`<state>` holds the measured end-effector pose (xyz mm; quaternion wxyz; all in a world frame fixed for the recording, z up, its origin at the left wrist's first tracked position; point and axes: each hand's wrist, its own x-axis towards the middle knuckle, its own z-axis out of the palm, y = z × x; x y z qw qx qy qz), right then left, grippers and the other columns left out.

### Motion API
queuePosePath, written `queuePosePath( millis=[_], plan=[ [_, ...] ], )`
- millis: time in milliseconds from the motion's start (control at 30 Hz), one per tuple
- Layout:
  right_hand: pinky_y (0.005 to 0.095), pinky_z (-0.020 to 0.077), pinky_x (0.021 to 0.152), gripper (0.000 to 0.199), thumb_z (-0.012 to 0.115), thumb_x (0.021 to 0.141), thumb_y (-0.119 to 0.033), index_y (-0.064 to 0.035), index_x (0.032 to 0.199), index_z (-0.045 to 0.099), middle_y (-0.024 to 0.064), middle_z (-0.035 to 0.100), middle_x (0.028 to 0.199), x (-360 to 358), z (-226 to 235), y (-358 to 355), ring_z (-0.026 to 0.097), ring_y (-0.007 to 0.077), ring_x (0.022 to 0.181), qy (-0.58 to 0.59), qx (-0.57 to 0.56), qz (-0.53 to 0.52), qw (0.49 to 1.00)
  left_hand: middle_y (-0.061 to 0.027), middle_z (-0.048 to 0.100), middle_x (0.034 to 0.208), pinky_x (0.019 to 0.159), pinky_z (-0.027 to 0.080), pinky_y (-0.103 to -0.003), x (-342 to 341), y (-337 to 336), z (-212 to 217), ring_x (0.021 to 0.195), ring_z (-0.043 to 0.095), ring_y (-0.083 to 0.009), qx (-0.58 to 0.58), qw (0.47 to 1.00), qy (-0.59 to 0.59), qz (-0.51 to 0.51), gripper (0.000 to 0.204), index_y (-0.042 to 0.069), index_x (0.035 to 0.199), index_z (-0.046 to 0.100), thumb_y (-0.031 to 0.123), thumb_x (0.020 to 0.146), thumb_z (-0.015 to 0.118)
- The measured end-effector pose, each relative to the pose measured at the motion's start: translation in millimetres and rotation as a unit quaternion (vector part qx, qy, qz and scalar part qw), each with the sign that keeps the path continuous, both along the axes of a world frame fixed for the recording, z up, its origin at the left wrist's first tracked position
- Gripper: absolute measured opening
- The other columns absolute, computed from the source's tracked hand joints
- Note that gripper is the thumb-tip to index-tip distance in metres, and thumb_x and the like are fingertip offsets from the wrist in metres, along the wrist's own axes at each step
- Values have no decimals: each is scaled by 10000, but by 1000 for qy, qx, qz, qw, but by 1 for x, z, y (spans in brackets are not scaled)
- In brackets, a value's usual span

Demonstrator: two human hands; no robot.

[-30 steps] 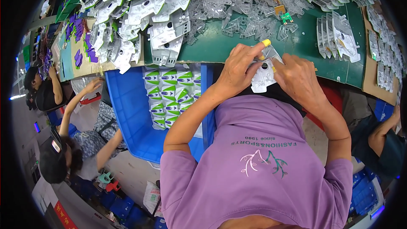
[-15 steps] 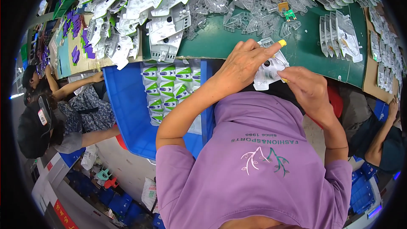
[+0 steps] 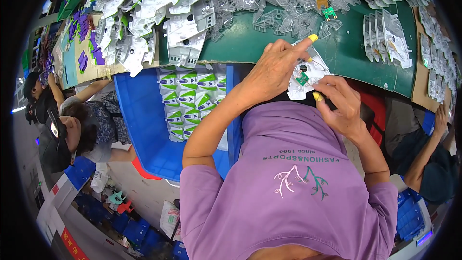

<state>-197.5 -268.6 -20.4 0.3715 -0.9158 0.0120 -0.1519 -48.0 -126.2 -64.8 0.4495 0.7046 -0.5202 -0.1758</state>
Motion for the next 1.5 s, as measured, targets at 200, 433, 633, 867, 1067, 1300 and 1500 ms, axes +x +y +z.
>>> queuePosePath(
  millis=[200, 433, 633, 867, 1067, 1300, 1500],
  plan=[
    [323, 496, 602, 251, 678, 650, 22, -25, 888, 617, 83, 582, 870, 2, -2, -9, 602, 229, 745, 25, -120, 21, 992, -45, 642, 1036, 855, 370, -350, -5, 1, 3, 880, 475, -241, 16, 1000, 5, 15, 560, 44, 1368, 372, -52, 830, 489],
    [321, 493, 596, 267, 678, 639, 20, -28, 896, 621, 86, 573, 952, 4, -5, 8, 598, 234, 740, 32, -98, 25, 994, -50, 643, 1035, 863, 368, -348, -5, 2, 3, 882, 472, -239, 7, 999, 22, 28, 554, 70, 1376, 373, -55, 842, 458],
    [304, 468, 539, 277, 685, 649, 26, -28, 918, 647, 81, 586, 803, -3, 5, -10, 573, 196, 626, -6, -15, -67, 998, -58, 640, 1031, 868, 369, -353, -4, -2, 2, 896, 476, -239, -3, 999, 25, 27, 549, 69, 1372, 379, -58, 843, 456],
    [291, 438, 502, 192, 580, 796, 16, -20, 979, 533, 105, 575, 670, -13, -24, -11, 562, 162, 535, 61, 132, -130, 981, -113, 637, 961, 775, 405, -374, -5, 0, 7, 836, 521, -283, -70, 996, 32, 43, 475, -4, 1269, 474, -94, 803, 483],
    [176, 383, 490, 169, 533, 822, 61, -19, 970, 527, -10, 560, 725, -34, 32, -62, 493, 13, 592, -76, 183, -256, 946, -147, 645, 928, 739, 481, -360, -18, 10, 92, 819, 612, -279, -204, 954, 219, 8, 291, -38, 1069, 587, -60, 780, 612],
    [160, 316, 472, 133, 515, 876, 1, -12, 1008, 526, -19, 523, 693, -38, 34, -152, 421, 14, 532, -115, 254, -334, 901, -232, 597, 991, 639, 522, -440, -54, -28, 164, 853, 596, -370, -407, 698, 511, -294, 286, 52, 1119, 524, 74, 847, 610],
    [154, 303, 470, 209, 546, 897, -49, 0, 1100, 544, -32, 495, 646, -39, 10, -163, 384, 11, 506, -153, 255, -358, 885, -134, 531, 1231, 975, 421, -360, -80, -47, 187, 1088, 533, -328, -527, 432, 652, -333, 611, 32, 1327, 403, 181, 811, 696]
  ],
)
